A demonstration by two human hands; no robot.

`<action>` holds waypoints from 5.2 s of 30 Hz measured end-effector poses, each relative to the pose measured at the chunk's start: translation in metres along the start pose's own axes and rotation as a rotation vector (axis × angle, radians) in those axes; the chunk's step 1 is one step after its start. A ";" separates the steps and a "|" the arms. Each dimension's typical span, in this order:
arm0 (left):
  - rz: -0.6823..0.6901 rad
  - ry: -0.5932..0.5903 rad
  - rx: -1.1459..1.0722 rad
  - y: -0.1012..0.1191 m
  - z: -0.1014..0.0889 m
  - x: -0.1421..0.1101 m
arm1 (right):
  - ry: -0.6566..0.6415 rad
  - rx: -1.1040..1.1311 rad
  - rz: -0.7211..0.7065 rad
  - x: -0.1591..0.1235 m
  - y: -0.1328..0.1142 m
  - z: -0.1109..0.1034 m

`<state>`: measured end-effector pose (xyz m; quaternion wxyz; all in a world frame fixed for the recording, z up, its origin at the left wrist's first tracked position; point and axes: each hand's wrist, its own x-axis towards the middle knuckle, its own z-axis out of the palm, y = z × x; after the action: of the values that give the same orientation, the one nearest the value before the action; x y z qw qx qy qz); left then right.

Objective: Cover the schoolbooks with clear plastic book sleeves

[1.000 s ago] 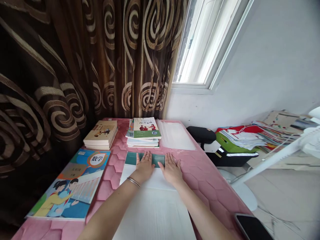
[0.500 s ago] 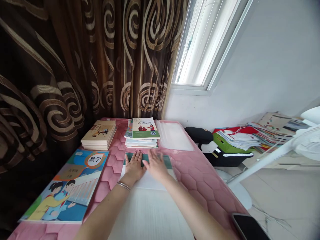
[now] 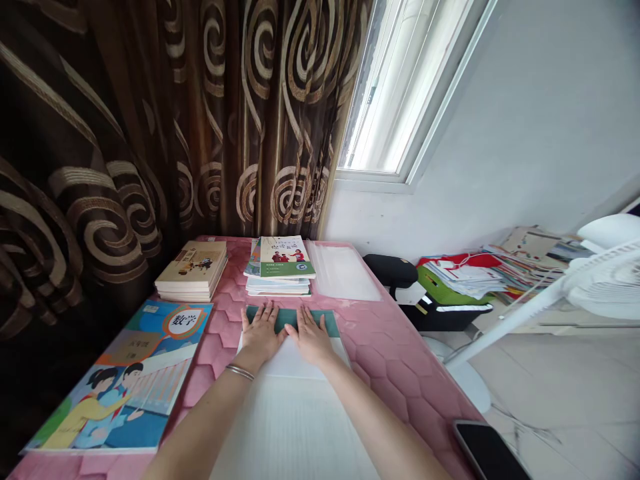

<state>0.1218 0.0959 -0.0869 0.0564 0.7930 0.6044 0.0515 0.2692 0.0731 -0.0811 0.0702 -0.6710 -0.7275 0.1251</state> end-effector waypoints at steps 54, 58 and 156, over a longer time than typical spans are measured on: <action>0.066 -0.091 -0.038 0.001 -0.002 -0.004 | 0.020 0.006 -0.122 0.001 -0.010 0.009; 0.011 -0.052 -0.030 -0.005 -0.001 -0.002 | 0.034 -0.061 -0.011 -0.006 0.020 0.002; -0.093 0.022 -0.074 -0.002 -0.006 -0.091 | -0.214 0.006 -0.103 0.074 -0.103 -0.008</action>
<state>0.0947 0.0093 -0.0826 0.0815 0.7609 0.6388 0.0800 0.1660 0.1405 -0.0496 0.0006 -0.6152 -0.7640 0.1945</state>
